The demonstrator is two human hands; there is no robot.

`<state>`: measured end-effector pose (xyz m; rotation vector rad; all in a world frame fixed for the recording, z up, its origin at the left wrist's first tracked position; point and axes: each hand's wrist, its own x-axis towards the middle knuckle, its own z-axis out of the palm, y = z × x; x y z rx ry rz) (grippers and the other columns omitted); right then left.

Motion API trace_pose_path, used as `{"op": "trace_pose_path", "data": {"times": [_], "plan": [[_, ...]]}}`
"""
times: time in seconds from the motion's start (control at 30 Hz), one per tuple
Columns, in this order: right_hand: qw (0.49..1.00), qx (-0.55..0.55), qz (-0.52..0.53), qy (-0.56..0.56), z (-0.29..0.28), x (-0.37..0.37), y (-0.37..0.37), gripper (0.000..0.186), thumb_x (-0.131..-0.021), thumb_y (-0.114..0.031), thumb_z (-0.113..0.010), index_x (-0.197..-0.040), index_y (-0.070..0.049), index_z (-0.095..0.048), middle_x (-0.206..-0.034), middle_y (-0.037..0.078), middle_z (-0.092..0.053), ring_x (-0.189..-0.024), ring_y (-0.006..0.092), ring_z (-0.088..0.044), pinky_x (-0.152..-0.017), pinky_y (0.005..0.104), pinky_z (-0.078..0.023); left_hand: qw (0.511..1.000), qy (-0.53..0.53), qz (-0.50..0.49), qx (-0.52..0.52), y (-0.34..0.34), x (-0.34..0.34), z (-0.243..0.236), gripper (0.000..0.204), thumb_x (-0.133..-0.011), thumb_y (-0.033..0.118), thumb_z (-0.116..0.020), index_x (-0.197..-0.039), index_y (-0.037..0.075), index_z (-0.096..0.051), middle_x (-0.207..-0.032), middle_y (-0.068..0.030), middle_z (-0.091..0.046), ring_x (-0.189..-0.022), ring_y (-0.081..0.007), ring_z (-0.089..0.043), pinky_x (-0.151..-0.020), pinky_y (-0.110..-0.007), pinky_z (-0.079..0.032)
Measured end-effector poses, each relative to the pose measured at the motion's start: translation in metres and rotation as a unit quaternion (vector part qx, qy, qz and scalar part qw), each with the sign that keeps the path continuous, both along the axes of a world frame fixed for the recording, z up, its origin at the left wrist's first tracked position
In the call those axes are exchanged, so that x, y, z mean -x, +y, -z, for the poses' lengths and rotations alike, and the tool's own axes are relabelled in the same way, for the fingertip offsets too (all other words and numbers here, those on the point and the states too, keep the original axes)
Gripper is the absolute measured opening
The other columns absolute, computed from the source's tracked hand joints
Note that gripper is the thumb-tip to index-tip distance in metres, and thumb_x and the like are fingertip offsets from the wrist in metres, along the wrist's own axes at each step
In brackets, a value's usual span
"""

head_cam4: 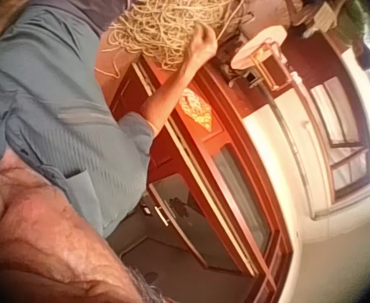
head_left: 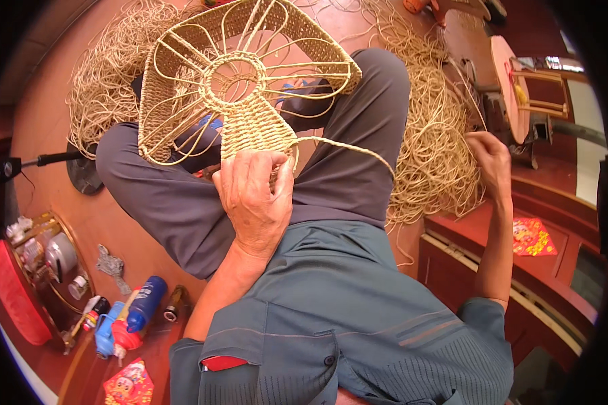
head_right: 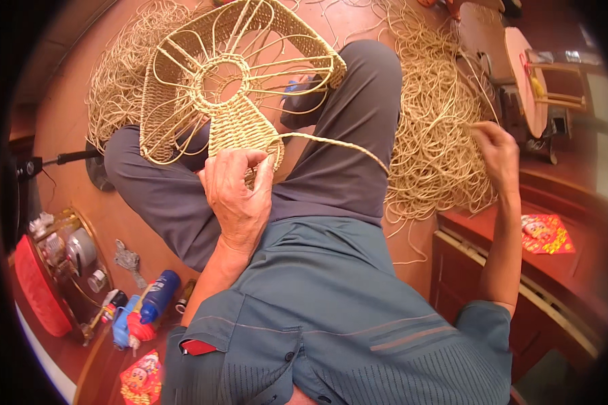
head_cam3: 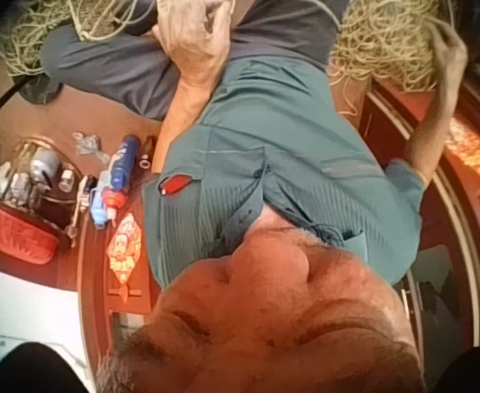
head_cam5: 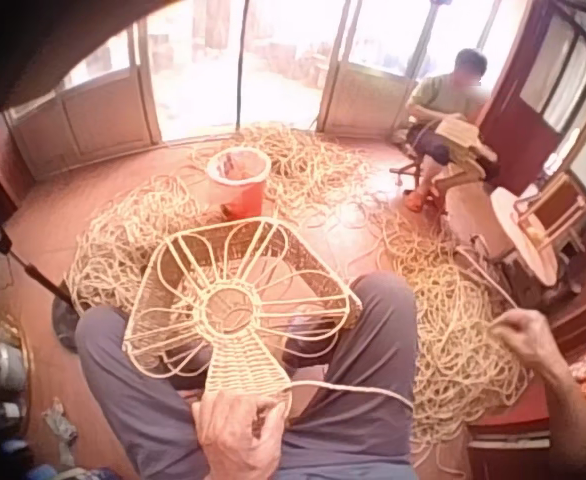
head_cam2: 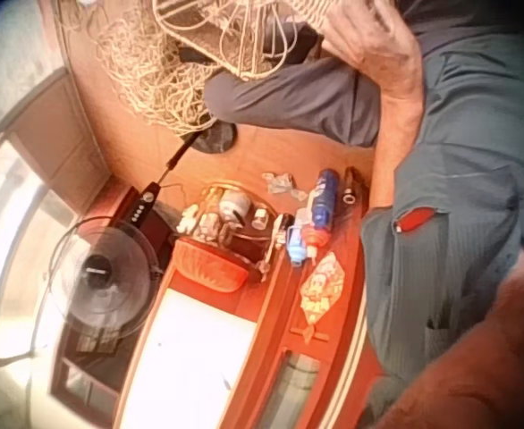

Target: Weaving a decorative fan using straw-like plant fibers.

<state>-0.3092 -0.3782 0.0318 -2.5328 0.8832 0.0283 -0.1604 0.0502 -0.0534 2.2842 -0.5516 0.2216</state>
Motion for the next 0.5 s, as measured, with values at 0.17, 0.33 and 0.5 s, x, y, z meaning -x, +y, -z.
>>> {"op": "trace_pose_path", "data": {"times": [0.17,0.33,0.5], "plan": [[0.87,-0.477,-0.06,0.106,0.01,-0.052,0.186,0.034,-0.106,-0.015,-0.063,-0.134,0.001,-0.07,-0.116,0.009,-0.075,-0.094,0.0118,-0.068,-0.081,0.029,-0.06,0.998,-0.022,0.051,-0.008,0.002,0.001,-0.001,0.013,-0.086,0.016,-0.083,-0.096,0.015,-0.074,-0.094,-0.002,-0.062,-0.095,-0.0253,-0.059,-0.084,-0.041,-0.041],[0.711,-0.702,0.02,-0.035,0.092,-0.08,0.24,0.048,-0.107,-0.016,-0.061,-0.151,0.002,-0.054,-0.129,0.008,-0.069,-0.101,0.0139,-0.068,-0.088,0.0318,-0.06,0.997,-0.015,0.074,-0.024,0.002,0.005,-0.006,0.016,-0.086,0.016,-0.082,-0.101,0.014,-0.075,-0.099,-0.0027,-0.062,-0.097,-0.0253,-0.059,-0.086,-0.041,-0.041],[0.516,-0.847,0.117,-0.052,0.127,-0.099,0.258,0.021,-0.11,-0.014,-0.058,-0.129,-0.008,-0.065,-0.122,0.004,-0.07,-0.101,0.0132,-0.068,-0.091,0.0345,-0.059,0.996,0.006,0.081,-0.031,0.004,0.005,-0.007,0.018,-0.086,0.013,-0.081,-0.103,0.012,-0.075,-0.101,-0.0045,-0.063,-0.1,-0.026,-0.06,-0.088,-0.042,-0.042]]}}
